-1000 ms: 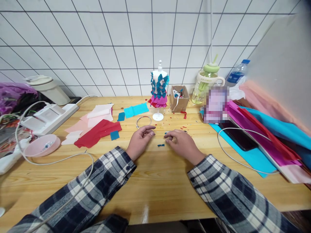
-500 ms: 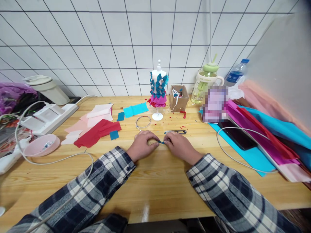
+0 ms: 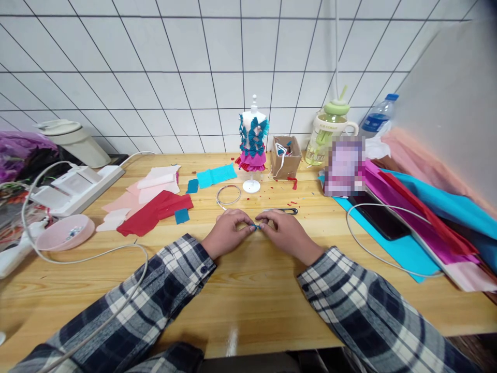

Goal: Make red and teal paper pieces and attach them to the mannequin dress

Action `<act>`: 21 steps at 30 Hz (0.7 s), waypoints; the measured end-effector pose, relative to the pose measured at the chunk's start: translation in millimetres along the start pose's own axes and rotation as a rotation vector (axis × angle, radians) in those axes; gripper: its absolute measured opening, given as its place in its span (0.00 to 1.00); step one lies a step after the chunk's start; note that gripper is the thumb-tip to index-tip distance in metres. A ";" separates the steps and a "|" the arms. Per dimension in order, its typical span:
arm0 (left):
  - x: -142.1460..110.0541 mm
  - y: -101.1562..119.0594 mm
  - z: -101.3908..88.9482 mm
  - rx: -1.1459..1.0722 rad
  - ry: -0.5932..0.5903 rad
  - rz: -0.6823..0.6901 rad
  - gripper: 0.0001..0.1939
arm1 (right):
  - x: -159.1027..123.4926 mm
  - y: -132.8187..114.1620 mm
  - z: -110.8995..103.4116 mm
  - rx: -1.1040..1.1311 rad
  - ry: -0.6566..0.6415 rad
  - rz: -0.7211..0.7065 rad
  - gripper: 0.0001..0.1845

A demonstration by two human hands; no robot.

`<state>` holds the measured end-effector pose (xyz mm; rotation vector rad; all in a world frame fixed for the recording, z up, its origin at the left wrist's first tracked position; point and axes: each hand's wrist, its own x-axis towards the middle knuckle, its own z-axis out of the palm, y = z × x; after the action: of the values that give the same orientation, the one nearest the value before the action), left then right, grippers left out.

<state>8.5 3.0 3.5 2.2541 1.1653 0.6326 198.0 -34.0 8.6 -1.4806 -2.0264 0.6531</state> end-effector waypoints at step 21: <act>-1.3 5.0 -1.8 -0.188 0.000 -0.045 0.10 | 0.3 -3.3 0.6 0.104 0.070 0.021 0.07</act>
<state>9.7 -0.2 7.8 2.0653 1.1052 0.6937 195.2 -34.7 10.4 -1.4454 -1.8979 0.6952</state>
